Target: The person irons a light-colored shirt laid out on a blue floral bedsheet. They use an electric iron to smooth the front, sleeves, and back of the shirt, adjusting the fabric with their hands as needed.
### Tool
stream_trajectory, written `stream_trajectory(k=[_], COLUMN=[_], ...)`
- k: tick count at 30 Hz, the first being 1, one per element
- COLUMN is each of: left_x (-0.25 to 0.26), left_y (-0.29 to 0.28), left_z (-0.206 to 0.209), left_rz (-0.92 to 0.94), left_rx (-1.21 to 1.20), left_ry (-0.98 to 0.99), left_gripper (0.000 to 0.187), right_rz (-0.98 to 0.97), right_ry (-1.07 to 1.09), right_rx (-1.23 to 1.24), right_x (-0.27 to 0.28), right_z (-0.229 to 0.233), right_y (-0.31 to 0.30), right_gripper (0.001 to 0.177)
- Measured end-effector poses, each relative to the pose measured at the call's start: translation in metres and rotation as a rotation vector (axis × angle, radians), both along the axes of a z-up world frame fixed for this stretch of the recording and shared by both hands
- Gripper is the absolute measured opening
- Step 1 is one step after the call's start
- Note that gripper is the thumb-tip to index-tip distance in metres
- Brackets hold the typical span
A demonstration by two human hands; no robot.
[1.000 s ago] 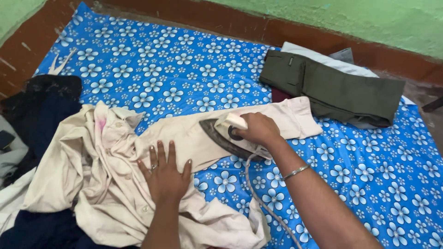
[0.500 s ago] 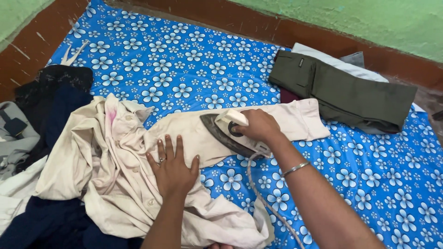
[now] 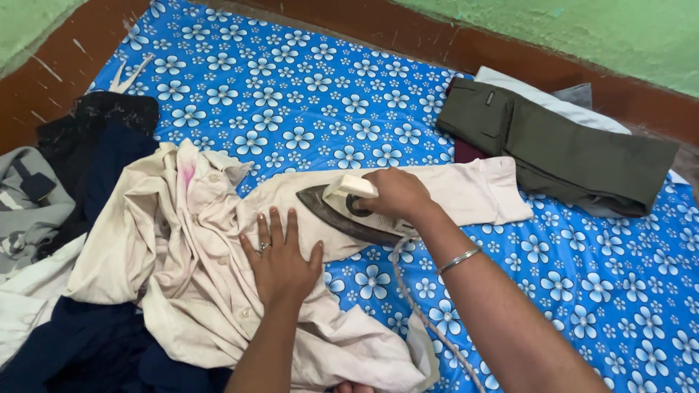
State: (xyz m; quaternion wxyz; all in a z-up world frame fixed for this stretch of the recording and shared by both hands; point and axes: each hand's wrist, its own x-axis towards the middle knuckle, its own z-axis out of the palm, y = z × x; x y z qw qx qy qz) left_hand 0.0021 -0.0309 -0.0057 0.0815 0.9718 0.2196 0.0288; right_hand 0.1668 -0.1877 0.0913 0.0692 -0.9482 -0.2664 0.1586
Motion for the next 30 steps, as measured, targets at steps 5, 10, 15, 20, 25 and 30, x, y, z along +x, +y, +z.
stream_trajectory(k=[5, 10, 15, 20, 25, 30], left_x=[-0.003, 0.001, 0.0, 0.001, 0.001, 0.001], left_y=[0.0, 0.001, 0.0, 0.001, -0.001, 0.0], left_z=[-0.004, -0.005, -0.006, -0.003, -0.002, 0.002], left_rz=[0.001, 0.017, 0.02, 0.025, 0.027, 0.03], left_rx=[-0.005, -0.015, -0.009, -0.021, -0.01, -0.027], left_ry=[-0.015, -0.007, -0.011, 0.004, 0.013, 0.04], left_gripper=[0.085, 0.09, 0.093, 0.096, 0.095, 0.095], right_rz=[-0.074, 0.101, -0.008, 0.065, 0.03, -0.069], right_ry=[-0.106, 0.051, -0.063, 0.016, -0.05, -0.08], right_rx=[0.14, 0.078, 0.107, 0.116, 0.096, 0.097], right_x=[-0.005, -0.001, -0.006, -0.004, -0.009, -0.013], right_z=[-0.011, -0.002, -0.014, -0.009, -0.013, -0.02], right_y=[0.01, 0.016, 0.033, 0.035, 0.042, 0.05], right_gripper=[0.057, 0.051, 0.059, 0.059, 0.064, 0.062])
